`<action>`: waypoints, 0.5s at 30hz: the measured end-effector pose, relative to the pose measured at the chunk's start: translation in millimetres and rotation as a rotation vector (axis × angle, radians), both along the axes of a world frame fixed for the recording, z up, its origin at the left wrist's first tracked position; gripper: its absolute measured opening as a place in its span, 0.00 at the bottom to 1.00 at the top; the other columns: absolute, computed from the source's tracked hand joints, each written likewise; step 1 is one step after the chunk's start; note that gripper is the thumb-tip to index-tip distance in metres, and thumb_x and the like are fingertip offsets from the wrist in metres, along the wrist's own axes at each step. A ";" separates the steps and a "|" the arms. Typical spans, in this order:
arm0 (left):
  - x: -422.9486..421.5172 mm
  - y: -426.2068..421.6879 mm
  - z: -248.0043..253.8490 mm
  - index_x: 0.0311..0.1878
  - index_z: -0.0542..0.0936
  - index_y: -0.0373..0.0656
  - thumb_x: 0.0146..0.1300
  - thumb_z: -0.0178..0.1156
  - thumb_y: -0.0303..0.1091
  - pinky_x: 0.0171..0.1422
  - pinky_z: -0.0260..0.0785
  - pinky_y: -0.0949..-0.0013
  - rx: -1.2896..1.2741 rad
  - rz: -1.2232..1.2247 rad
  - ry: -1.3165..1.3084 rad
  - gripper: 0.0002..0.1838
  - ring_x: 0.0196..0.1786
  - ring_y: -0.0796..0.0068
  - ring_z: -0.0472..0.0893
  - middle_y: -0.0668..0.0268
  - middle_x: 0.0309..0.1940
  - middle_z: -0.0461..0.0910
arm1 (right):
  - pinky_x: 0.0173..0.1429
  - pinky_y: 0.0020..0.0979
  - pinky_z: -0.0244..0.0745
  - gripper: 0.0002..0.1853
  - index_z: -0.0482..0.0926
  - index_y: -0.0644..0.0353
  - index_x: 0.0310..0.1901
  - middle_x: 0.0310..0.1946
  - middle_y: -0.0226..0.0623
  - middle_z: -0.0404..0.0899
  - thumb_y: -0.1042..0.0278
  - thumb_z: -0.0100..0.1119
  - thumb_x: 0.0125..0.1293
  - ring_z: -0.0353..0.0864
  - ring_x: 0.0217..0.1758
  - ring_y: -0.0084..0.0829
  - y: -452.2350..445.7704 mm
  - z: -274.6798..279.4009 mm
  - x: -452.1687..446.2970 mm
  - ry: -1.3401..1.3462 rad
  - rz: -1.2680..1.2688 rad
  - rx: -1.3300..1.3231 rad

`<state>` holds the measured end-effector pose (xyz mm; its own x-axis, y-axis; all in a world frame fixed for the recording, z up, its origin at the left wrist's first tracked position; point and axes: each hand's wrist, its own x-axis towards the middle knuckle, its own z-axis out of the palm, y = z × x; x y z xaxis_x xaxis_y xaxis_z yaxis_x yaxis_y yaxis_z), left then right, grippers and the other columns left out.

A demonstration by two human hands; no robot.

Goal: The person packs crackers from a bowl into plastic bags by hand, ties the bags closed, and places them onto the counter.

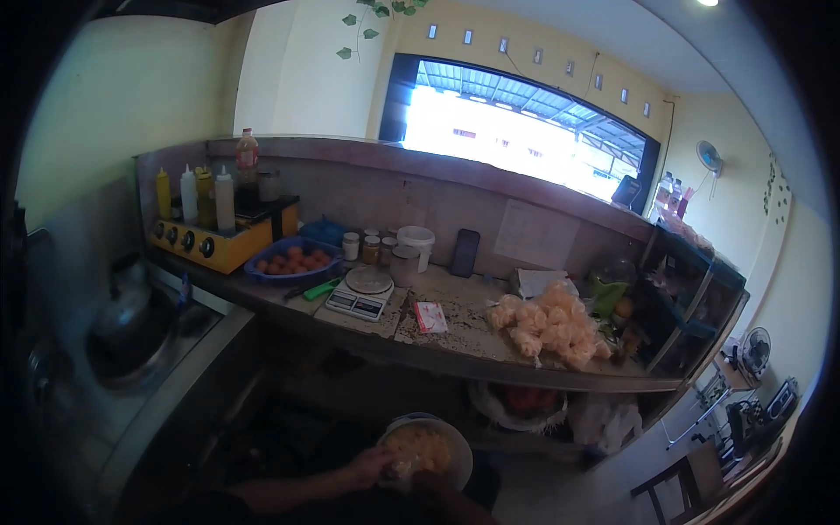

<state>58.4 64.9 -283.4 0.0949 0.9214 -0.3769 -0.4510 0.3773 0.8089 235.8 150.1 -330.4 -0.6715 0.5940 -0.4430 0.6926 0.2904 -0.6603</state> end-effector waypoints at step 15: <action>3.9 0.5 -6.7 0.41 0.77 0.42 0.66 0.58 0.35 0.38 0.79 0.66 -0.009 0.053 0.006 0.07 0.33 0.74 0.80 0.64 0.33 0.78 | 0.54 0.38 0.75 0.16 0.83 0.58 0.43 0.41 0.45 0.83 0.66 0.67 0.51 0.83 0.47 0.42 28.6 -34.3 39.4 0.050 -0.200 0.354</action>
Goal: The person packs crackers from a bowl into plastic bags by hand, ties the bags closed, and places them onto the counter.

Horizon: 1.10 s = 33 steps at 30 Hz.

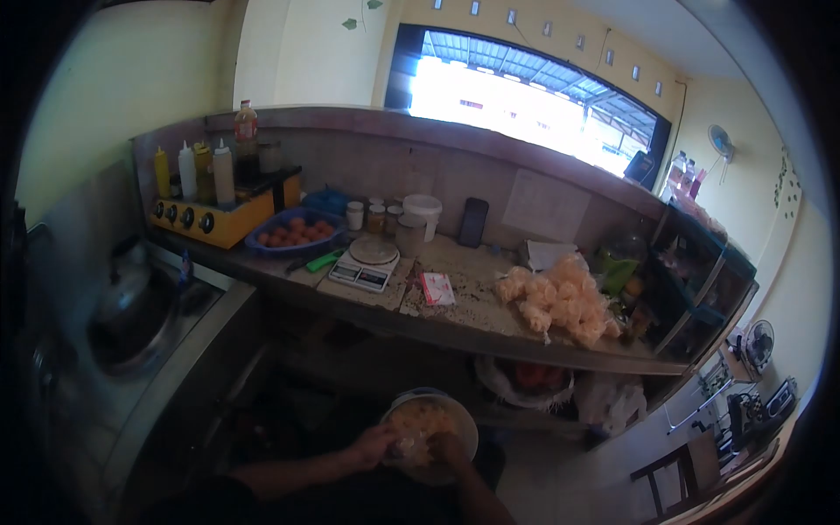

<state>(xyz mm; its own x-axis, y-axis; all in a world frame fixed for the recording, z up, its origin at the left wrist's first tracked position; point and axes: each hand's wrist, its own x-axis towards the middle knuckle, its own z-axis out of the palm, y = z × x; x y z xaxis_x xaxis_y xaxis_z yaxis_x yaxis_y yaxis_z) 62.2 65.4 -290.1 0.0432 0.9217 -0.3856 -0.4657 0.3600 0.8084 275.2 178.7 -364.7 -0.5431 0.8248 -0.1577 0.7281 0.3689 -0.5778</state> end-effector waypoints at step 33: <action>12.2 -3.6 29.8 0.47 0.66 0.48 0.72 0.50 0.39 0.50 0.78 0.51 -0.153 -0.232 -0.043 0.08 0.44 0.62 0.80 0.63 0.46 0.72 | 0.53 0.38 0.75 0.17 0.79 0.57 0.47 0.42 0.45 0.83 0.63 0.65 0.55 0.82 0.48 0.45 -71.9 150.0 -41.8 -0.119 0.081 -0.072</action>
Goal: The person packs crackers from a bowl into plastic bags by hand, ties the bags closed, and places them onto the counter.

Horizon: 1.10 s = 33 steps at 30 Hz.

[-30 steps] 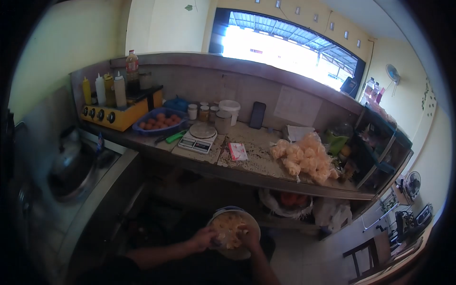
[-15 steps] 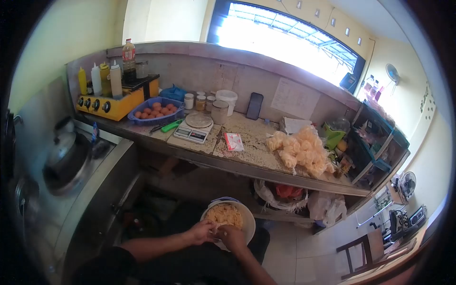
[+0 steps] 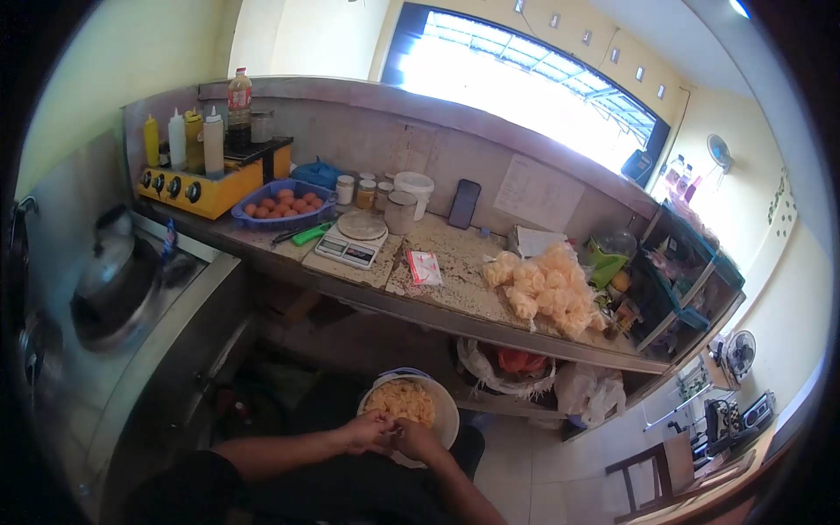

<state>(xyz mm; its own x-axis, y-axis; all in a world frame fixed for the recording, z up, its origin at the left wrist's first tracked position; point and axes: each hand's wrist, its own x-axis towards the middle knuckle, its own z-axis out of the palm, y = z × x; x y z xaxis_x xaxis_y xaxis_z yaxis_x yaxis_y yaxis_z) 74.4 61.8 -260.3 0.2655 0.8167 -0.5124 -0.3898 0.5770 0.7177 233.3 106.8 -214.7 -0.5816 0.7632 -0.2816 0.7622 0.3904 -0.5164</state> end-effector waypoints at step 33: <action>-32.9 12.8 156.6 0.65 0.63 0.41 0.62 0.65 0.35 0.64 0.65 0.67 0.994 -0.087 -0.092 0.31 0.59 0.74 0.72 0.60 0.55 0.72 | 0.52 0.39 0.69 0.06 0.80 0.54 0.27 0.23 0.28 0.76 0.65 0.69 0.50 0.77 0.38 0.32 -15.0 221.3 -8.6 0.547 0.370 1.098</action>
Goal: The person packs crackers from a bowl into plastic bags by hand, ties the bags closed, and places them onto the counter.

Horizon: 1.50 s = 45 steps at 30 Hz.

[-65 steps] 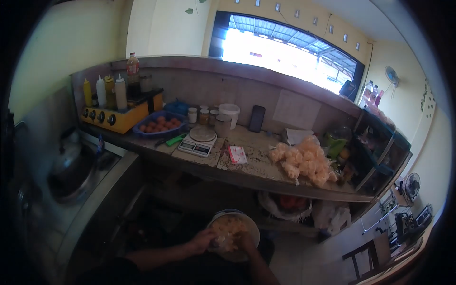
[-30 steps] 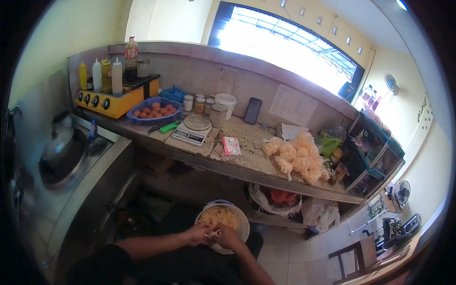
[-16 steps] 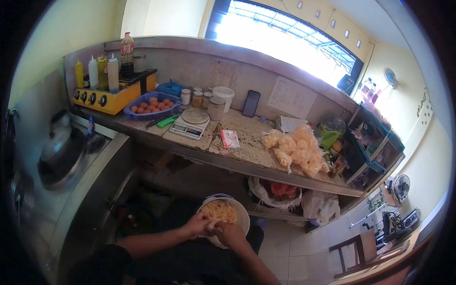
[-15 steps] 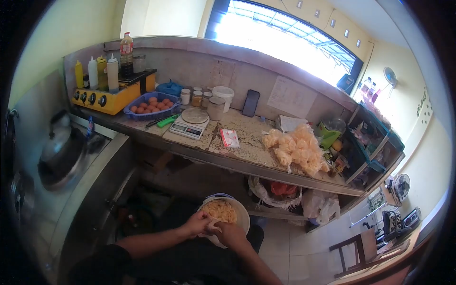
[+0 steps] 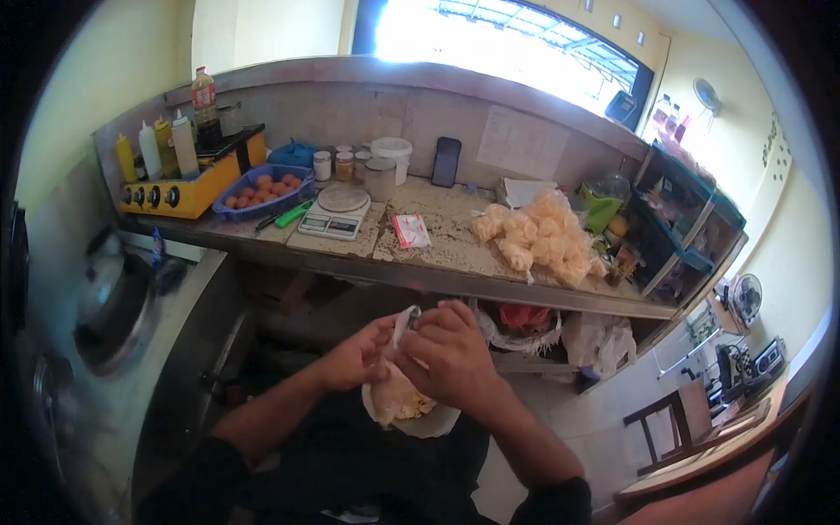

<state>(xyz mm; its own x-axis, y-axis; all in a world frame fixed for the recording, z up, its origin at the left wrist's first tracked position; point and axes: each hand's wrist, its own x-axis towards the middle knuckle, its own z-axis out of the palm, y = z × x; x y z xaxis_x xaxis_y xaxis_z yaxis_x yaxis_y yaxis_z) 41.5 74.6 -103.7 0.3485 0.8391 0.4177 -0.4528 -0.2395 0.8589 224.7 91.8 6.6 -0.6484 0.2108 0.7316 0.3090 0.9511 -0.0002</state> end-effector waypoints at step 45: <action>-29.1 46.4 12.8 0.56 0.72 0.43 0.69 0.56 0.43 0.35 0.72 0.76 -0.547 -0.094 0.138 0.18 0.31 0.77 0.79 0.66 0.37 0.79 | 0.49 0.35 0.65 0.04 0.83 0.46 0.31 0.26 0.31 0.80 0.65 0.62 0.52 0.79 0.38 0.32 58.3 1.7 -21.6 -0.784 -0.066 -0.127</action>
